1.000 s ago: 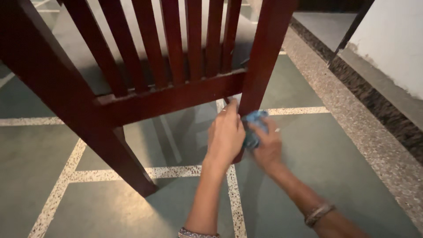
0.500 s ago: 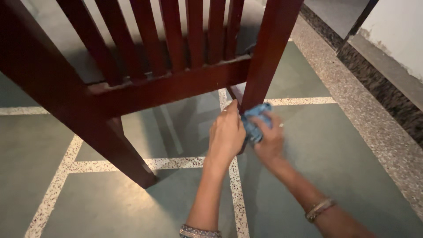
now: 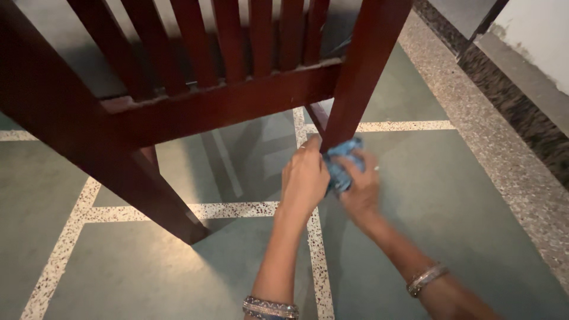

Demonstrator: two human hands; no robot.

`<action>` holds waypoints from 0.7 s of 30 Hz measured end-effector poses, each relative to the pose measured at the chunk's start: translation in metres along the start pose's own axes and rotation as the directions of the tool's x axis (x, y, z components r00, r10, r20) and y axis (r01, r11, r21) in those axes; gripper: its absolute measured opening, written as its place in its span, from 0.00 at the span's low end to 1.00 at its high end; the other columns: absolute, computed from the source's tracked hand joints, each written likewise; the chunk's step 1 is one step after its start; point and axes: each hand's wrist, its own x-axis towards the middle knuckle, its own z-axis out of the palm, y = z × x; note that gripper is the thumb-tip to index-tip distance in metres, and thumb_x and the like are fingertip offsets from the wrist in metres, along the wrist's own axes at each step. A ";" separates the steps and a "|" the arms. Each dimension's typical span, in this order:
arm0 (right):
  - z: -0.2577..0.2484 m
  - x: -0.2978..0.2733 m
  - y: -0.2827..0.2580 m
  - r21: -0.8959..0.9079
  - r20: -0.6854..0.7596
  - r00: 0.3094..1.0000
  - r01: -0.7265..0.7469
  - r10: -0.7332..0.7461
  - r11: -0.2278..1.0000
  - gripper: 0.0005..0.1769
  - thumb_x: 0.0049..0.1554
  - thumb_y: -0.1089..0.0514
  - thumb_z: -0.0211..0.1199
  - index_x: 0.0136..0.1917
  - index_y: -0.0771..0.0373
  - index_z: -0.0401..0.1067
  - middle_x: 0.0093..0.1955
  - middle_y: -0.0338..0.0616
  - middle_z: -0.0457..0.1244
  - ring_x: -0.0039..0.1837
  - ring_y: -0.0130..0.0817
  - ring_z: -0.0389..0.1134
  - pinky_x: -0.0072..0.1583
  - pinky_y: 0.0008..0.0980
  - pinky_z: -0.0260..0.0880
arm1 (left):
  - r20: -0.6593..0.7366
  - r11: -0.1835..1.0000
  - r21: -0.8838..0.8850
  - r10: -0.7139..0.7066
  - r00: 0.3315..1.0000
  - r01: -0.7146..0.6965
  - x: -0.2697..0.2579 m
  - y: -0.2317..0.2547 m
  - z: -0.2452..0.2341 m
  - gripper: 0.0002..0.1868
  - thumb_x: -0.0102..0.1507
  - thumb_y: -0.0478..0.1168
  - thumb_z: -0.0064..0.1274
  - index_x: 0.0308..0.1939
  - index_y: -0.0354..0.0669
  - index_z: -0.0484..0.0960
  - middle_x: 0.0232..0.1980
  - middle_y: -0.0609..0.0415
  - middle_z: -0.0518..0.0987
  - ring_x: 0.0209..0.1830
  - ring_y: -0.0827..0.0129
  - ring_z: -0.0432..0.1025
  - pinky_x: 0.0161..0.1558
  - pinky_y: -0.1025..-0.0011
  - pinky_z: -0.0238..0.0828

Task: The person wipes the backrest and legs of a wooden chair using a blue cloth. They systematically clean the vertical slats, the top decorative panel, and the chair legs, moving around the chair to reach different sides.

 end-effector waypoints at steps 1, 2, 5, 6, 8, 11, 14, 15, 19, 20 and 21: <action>-0.003 0.009 -0.002 0.034 -0.075 0.997 -0.003 0.006 0.999 0.26 0.46 0.63 0.70 0.59 0.53 0.77 0.65 0.53 0.60 0.67 0.54 0.63 0.65 0.48 0.67 | -0.025 1.000 -0.011 0.025 0.999 -0.025 0.000 -0.004 0.001 0.19 0.61 0.30 0.45 0.56 0.34 0.75 0.46 0.31 0.81 0.47 0.36 0.76 0.50 0.46 0.72; -0.003 0.019 -0.005 0.069 -0.150 0.989 -0.004 0.014 0.998 0.24 0.49 0.63 0.70 0.60 0.53 0.76 0.65 0.52 0.60 0.68 0.53 0.64 0.66 0.47 0.68 | -0.050 0.998 -0.022 0.050 0.997 -0.051 -0.001 -0.007 0.003 0.18 0.61 0.29 0.44 0.56 0.33 0.75 0.47 0.30 0.80 0.47 0.36 0.76 0.50 0.45 0.72; 0.004 0.023 -0.011 0.083 -0.250 0.968 0.007 0.014 0.997 0.22 0.52 0.63 0.71 0.61 0.54 0.76 0.65 0.50 0.59 0.68 0.51 0.64 0.68 0.47 0.67 | -0.036 0.999 -0.020 0.029 0.999 -0.030 0.000 -0.013 0.007 0.24 0.59 0.29 0.45 0.60 0.31 0.73 0.46 0.29 0.80 0.46 0.35 0.76 0.48 0.45 0.71; 0.009 0.020 -0.007 0.073 -0.264 0.964 0.012 0.008 0.997 0.22 0.53 0.63 0.71 0.61 0.54 0.76 0.64 0.50 0.59 0.68 0.51 0.64 0.68 0.47 0.67 | -0.025 1.000 -0.006 0.020 0.999 -0.021 -0.001 -0.014 0.008 0.24 0.59 0.29 0.45 0.60 0.31 0.73 0.46 0.29 0.80 0.46 0.35 0.76 0.48 0.45 0.72; 0.019 0.000 0.000 0.005 -0.178 0.983 0.032 -0.031 0.999 0.22 0.51 0.64 0.70 0.59 0.53 0.77 0.66 0.51 0.60 0.68 0.52 0.63 0.68 0.47 0.66 | -0.007 1.000 0.024 0.009 1.000 -0.009 -0.002 -0.014 0.009 0.26 0.58 0.28 0.45 0.62 0.31 0.73 0.46 0.28 0.80 0.47 0.35 0.76 0.50 0.45 0.72; 0.019 -0.037 0.012 -0.042 0.102 0.994 -0.024 0.028 0.999 0.27 0.43 0.66 0.68 0.58 0.52 0.78 0.65 0.50 0.62 0.67 0.54 0.64 0.63 0.47 0.67 | 0.035 0.999 0.022 -0.031 0.999 0.031 -0.003 -0.017 0.010 0.27 0.58 0.30 0.46 0.63 0.32 0.72 0.46 0.28 0.80 0.47 0.36 0.76 0.49 0.46 0.72; 0.021 -0.035 0.012 0.009 0.062 0.998 -0.005 0.004 1.000 0.27 0.43 0.64 0.70 0.58 0.55 0.77 0.66 0.54 0.61 0.67 0.56 0.63 0.63 0.48 0.66 | 0.035 1.000 0.022 -0.019 0.999 0.018 -0.005 -0.022 0.015 0.26 0.59 0.30 0.46 0.62 0.31 0.72 0.48 0.28 0.80 0.48 0.35 0.76 0.50 0.46 0.72; 0.020 -0.028 0.010 0.036 -0.014 1.000 0.024 -0.023 0.999 0.26 0.44 0.63 0.71 0.58 0.56 0.76 0.66 0.56 0.60 0.67 0.57 0.63 0.64 0.49 0.65 | 0.031 0.999 0.033 -0.009 0.999 0.008 -0.005 -0.026 0.017 0.25 0.60 0.30 0.46 0.62 0.31 0.72 0.48 0.28 0.80 0.48 0.35 0.76 0.50 0.46 0.72; 0.020 -0.006 0.002 0.065 -0.175 0.984 -0.024 0.035 0.998 0.24 0.49 0.64 0.72 0.60 0.56 0.76 0.64 0.54 0.60 0.67 0.55 0.63 0.67 0.49 0.66 | -0.018 0.999 0.037 0.036 0.999 -0.035 -0.004 -0.034 0.023 0.26 0.59 0.30 0.46 0.63 0.31 0.72 0.49 0.28 0.80 0.48 0.36 0.76 0.51 0.48 0.73; 0.022 -0.008 0.002 0.061 -0.193 0.981 -0.024 0.035 0.998 0.24 0.49 0.64 0.72 0.60 0.56 0.76 0.64 0.54 0.59 0.67 0.56 0.63 0.67 0.49 0.66 | -0.046 0.998 0.031 0.051 0.998 -0.050 -0.003 -0.033 0.024 0.27 0.58 0.29 0.46 0.63 0.30 0.72 0.49 0.28 0.80 0.48 0.36 0.76 0.51 0.48 0.73; 0.026 -0.013 0.003 0.062 -0.207 0.978 -0.022 0.035 0.998 0.24 0.49 0.64 0.72 0.60 0.56 0.75 0.64 0.54 0.59 0.67 0.56 0.62 0.67 0.49 0.66 | 0.002 0.999 0.046 0.012 1.000 -0.012 -0.003 -0.032 0.023 0.26 0.58 0.30 0.46 0.63 0.32 0.72 0.48 0.28 0.80 0.48 0.36 0.76 0.52 0.48 0.72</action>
